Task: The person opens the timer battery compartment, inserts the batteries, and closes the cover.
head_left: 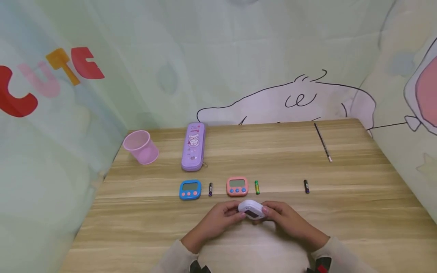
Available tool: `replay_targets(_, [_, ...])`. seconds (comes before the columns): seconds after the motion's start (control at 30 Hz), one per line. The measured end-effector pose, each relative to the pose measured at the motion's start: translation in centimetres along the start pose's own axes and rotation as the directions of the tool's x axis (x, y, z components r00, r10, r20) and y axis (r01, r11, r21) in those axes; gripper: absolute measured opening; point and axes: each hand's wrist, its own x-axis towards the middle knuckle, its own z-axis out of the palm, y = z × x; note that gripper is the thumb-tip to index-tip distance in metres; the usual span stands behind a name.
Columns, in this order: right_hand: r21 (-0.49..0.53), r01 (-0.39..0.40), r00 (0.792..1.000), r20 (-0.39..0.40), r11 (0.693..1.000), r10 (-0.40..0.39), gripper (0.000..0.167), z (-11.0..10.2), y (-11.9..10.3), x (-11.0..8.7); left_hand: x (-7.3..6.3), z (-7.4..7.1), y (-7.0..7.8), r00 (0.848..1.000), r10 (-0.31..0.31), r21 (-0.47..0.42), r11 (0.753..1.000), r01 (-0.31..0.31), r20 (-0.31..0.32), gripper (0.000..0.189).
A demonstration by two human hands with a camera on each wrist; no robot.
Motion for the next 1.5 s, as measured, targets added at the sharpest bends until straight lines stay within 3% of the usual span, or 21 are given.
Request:
replay_targets(0.53, [-0.019, 0.084, 0.996, -0.012, 0.996, -0.085, 0.032, 0.0, 1.4, 0.3, 0.0, -0.1, -0.6, 1.000, -0.031, 0.032, 0.999, 0.031, -0.002, 0.028])
replay_targets(0.7, [-0.077, 0.091, 0.995, -0.028, 0.993, -0.093, 0.035, 0.0, 1.3, 0.4, 0.1, -0.1, -0.4, 0.998, -0.055, -0.055, 0.997, 0.057, 0.037, 0.028])
replay_targets(0.9, [-0.132, 0.039, 0.995, -0.084, 0.991, -0.050, 0.032, 0.3, 0.9, 0.5, 0.1, 0.0, -0.3, 0.995, -0.093, -0.153, 0.983, 0.099, 0.045, 0.029])
replay_targets(1.27, [-0.236, 0.046, 0.989, -0.123, 0.971, -0.077, 0.035, 1.3, 0.3, 0.6, 0.0, -0.1, 0.1, 0.995, -0.092, -0.111, 0.989, 0.095, 0.029, 0.031])
replay_targets(1.5, [-0.236, 0.001, 0.971, -0.234, 0.972, -0.058, 0.025, 2.6, 0.4, 1.1, 0.2, -0.1, 0.1, 0.995, -0.096, -0.090, 0.991, 0.098, 0.031, 0.029])
